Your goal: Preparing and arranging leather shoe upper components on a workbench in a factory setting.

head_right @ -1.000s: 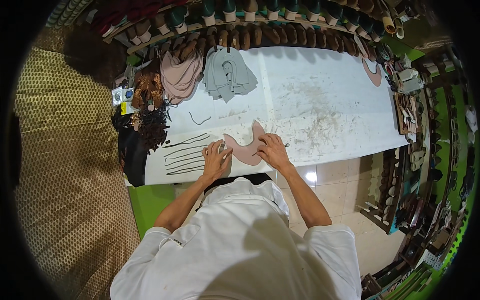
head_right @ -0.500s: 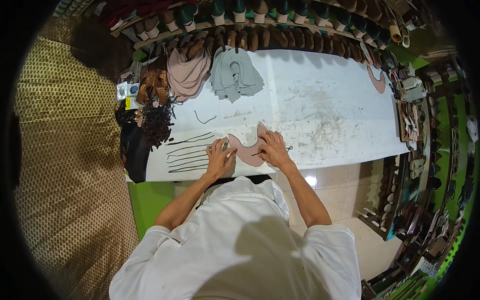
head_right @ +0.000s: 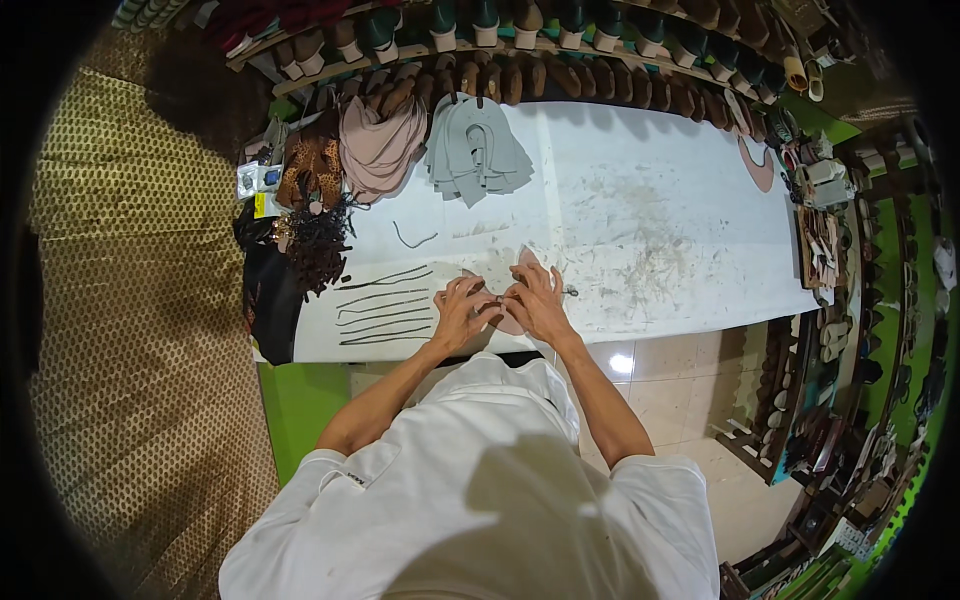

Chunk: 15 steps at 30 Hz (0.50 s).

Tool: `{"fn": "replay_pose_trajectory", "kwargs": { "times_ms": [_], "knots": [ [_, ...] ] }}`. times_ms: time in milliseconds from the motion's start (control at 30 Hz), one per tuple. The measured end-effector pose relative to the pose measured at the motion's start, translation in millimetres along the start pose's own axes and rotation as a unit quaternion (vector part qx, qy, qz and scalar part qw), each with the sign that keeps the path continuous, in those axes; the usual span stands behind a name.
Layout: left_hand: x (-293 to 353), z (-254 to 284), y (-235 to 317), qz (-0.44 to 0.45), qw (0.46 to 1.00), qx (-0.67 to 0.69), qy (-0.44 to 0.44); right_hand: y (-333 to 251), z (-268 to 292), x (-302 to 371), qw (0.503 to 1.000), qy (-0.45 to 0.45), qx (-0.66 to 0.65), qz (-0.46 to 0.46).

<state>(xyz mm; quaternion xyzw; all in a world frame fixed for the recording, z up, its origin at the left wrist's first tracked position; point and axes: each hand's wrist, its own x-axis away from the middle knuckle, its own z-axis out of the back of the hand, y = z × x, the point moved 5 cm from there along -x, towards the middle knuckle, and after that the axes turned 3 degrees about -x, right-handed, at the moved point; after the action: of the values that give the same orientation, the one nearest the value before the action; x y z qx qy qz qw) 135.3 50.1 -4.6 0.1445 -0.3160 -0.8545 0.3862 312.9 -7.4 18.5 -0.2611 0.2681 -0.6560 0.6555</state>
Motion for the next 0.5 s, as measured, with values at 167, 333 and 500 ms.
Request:
{"fn": "replay_pose_trajectory", "kwargs": {
  "times_ms": [167,333,500],
  "knots": [
    [1.1,2.0,-15.5,0.048,0.998,0.017,0.032,-1.9,-5.3,-3.8,1.000,-0.015,0.000,-0.007],
    [1.3,3.7,-21.4,0.067,0.997,0.011,0.031,3.0,-12.1,-2.7,1.000,-0.014,-0.004,-0.011],
    [-0.8,3.6,-22.6,0.056,0.998,0.003,-0.007,2.8,-12.2,-1.5,1.000,-0.016,-0.011,-0.013]
  ]
}}
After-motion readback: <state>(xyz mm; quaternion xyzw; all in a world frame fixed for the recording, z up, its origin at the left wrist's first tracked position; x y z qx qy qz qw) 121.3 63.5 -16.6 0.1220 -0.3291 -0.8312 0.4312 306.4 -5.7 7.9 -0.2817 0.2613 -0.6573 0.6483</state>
